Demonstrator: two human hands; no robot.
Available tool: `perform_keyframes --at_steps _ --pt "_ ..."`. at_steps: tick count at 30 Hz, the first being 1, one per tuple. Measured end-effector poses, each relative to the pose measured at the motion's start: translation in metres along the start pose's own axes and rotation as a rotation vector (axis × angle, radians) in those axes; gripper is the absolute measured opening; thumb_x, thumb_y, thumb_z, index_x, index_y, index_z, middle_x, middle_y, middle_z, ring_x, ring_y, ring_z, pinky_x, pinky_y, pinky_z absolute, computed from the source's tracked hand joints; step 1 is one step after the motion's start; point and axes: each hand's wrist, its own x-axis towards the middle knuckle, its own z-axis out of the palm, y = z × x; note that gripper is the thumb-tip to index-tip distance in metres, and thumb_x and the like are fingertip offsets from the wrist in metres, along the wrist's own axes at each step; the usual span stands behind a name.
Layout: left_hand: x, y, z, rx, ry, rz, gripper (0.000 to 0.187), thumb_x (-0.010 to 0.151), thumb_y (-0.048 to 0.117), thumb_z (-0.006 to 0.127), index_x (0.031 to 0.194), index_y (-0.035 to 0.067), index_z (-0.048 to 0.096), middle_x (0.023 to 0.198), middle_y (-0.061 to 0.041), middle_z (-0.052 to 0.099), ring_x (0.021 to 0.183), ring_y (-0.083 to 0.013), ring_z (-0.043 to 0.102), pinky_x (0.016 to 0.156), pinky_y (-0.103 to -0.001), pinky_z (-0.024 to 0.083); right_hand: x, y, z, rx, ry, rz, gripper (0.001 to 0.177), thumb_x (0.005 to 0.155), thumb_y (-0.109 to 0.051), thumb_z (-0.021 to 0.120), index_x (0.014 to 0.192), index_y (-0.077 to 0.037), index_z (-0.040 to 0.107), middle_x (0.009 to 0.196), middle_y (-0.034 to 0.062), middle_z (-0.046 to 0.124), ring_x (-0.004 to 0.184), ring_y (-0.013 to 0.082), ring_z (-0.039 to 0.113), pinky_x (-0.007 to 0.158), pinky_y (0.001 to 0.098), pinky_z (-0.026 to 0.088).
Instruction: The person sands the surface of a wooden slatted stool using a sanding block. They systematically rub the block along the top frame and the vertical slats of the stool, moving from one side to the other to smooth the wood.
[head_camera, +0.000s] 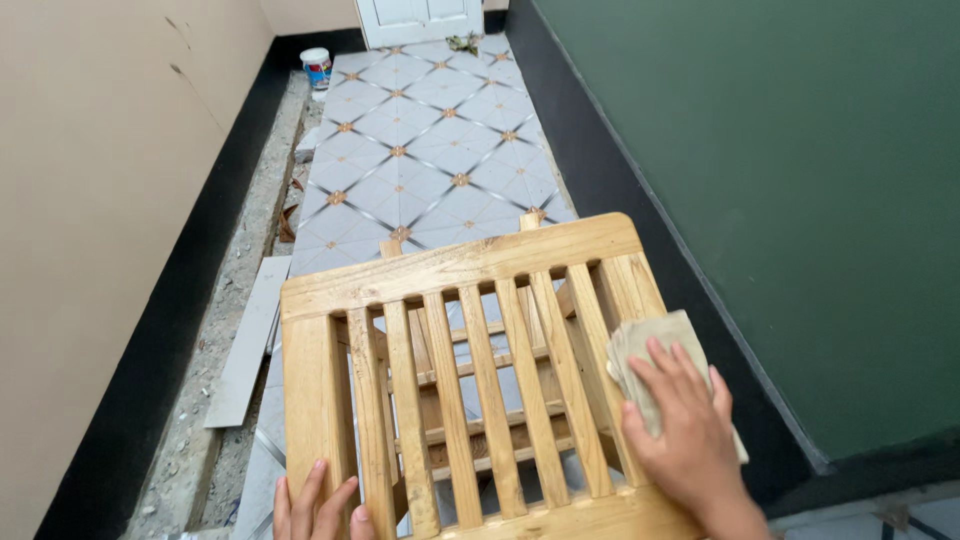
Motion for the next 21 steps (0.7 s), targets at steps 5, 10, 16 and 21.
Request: perform_keyframes --at_steps 5,10,16,21 --pt "0.003 -0.008 0.007 0.007 0.014 0.047 0.028 0.083 0.033 0.062 0.099 0.013 0.073 0.120 -0.014 0.067 0.124 -0.0290 0.062 0.119 -0.069 0.038 -0.064 -0.032 0.046 -0.022 0.000 -0.607 0.059 0.091 -0.050 0.065 0.140 -0.019 0.056 0.155 0.0078 0.046 0.147 0.0269 0.035 0.114 0.0660 0.018" --pt "0.001 0.006 -0.013 -0.003 -0.044 -0.032 0.029 0.086 0.033 0.061 0.102 0.012 0.074 0.124 -0.016 0.066 0.130 -0.0333 0.059 0.120 -0.066 0.039 -0.051 0.008 0.016 -0.008 -0.039 -0.113 0.060 0.080 -0.032 0.072 0.137 -0.019 0.057 0.155 0.0082 0.046 0.148 0.0266 0.037 0.117 0.0655 0.021" --pt "0.007 0.002 -0.005 -0.002 -0.047 -0.020 0.029 0.084 0.031 0.061 0.100 0.011 0.074 0.117 -0.014 0.068 0.127 -0.0297 0.061 0.121 -0.068 0.037 -0.083 -0.009 0.047 -0.034 -0.061 -0.362 0.074 0.076 -0.038 0.075 0.142 -0.021 0.047 0.153 0.0132 0.043 0.144 0.0334 0.035 0.109 0.0730 0.015" --pt "0.010 0.011 -0.015 -0.024 -0.050 -0.029 0.029 0.083 0.030 0.063 0.101 0.010 0.074 0.119 -0.015 0.068 0.129 -0.0346 0.060 0.120 -0.067 0.038 -0.091 0.013 0.042 -0.030 -0.071 -0.396 0.069 0.081 -0.040 0.070 0.144 -0.023 0.048 0.154 0.0108 0.042 0.145 0.0299 0.034 0.112 0.0686 0.017"
